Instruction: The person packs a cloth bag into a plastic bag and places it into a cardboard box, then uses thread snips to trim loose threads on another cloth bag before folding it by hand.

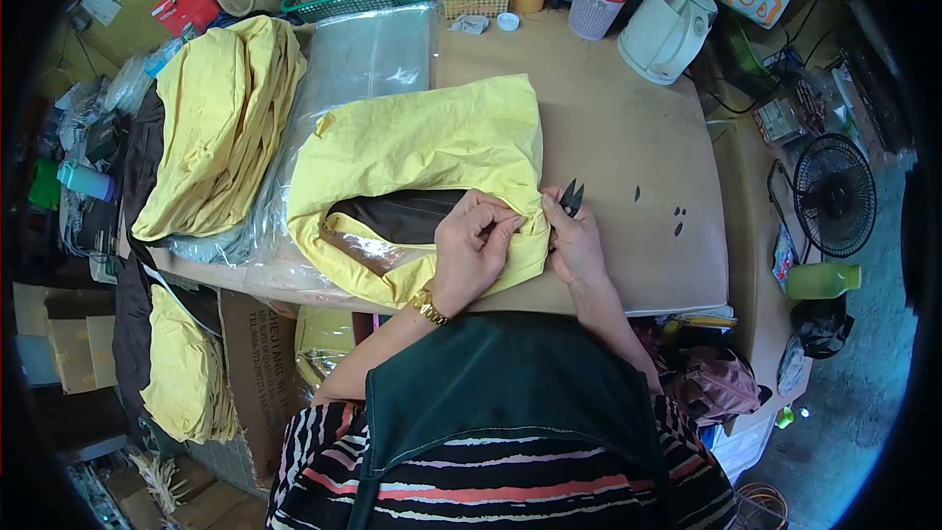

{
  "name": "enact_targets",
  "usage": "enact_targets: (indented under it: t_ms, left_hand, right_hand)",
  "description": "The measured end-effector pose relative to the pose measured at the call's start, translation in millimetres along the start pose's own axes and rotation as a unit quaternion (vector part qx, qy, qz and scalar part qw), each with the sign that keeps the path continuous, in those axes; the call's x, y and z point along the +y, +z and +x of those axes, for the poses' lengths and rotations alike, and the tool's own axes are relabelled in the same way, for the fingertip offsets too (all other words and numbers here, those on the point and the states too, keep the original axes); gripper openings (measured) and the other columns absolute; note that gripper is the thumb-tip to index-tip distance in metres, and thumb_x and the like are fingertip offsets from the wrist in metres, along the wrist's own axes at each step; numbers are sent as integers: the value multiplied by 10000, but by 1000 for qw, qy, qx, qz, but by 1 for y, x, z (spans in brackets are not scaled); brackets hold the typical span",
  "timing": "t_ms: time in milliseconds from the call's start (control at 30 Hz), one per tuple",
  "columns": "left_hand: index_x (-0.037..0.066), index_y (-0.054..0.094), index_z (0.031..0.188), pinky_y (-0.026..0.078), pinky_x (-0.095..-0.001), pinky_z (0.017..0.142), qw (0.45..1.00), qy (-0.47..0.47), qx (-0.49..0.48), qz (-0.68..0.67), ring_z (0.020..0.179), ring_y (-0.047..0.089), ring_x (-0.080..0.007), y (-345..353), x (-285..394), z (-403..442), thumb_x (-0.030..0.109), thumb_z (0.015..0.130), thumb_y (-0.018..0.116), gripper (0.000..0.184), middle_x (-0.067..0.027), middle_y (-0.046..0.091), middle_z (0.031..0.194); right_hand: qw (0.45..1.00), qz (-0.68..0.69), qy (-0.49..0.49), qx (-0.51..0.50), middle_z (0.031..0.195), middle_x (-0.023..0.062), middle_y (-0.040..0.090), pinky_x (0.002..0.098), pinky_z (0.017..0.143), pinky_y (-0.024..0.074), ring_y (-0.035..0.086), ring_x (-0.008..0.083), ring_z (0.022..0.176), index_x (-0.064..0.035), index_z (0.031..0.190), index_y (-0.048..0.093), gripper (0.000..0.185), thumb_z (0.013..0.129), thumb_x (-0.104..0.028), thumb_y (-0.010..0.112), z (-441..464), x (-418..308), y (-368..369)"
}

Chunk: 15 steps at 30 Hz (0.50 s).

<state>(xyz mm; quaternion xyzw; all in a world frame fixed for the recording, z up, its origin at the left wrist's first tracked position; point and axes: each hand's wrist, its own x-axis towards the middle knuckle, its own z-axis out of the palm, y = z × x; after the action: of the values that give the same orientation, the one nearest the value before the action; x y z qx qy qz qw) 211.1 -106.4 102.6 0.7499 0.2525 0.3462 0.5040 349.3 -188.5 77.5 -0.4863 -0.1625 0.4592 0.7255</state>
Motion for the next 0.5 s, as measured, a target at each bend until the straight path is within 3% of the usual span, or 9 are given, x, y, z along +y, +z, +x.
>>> enact_targets:
  t_ms: [67, 300, 367, 400, 500]
  left_hand:
    - [-28, 651, 822, 438, -239, 685, 998, 35, 36, -28, 766, 564, -139, 1, 1, -1, 24, 851, 670, 63, -77, 614, 848]
    - [-13, 593, 883, 429, -230, 659, 986, 24, 26, -165, 752, 546, -116, -3, -15, -2, 72, 917, 614, 93, -48, 608, 925]
    - [-10, 569, 930, 473, -225, 663, 938, -111, -63, -323, 766, 559, -96, -10, -17, -2, 138, 948, 587, 150, -56, 621, 941]
    - [-10, 569, 930, 473, -225, 663, 938, -110, -62, -323, 766, 559, -96, -11, -17, -1, 138, 948, 587, 150, -56, 621, 941]
    - [23, 535, 959, 575, -303, 819, 829, -199, -83, -515, 915, 646, -166, -18, -9, 2, 225, 981, 526, 203, -91, 616, 1007]
  right_hand:
    - [999, -19, 1, 33, 681, -90, 520, 191, 455, 266, 396, -3, 522, -106, 888, 617, 108, 946, -195, 599, 0, -2, 4]
    - [996, -88, 11, -1, 687, -69, 525, 199, 477, 304, 413, 20, 548, -76, 885, 621, 123, 936, -187, 614, -4, -13, 8]
    - [996, -80, 18, -17, 789, -39, 600, 179, 544, 400, 528, 30, 636, -76, 932, 612, 86, 937, -162, 606, -5, -11, 10]
    - [996, -81, 18, -18, 789, -39, 600, 179, 544, 400, 528, 30, 636, -76, 932, 612, 86, 937, -162, 606, -2, -6, 7]
    - [996, -72, -23, 51, 796, -23, 598, 228, 616, 432, 525, 60, 685, -38, 929, 626, 119, 933, -157, 611, 11, 11, -7]
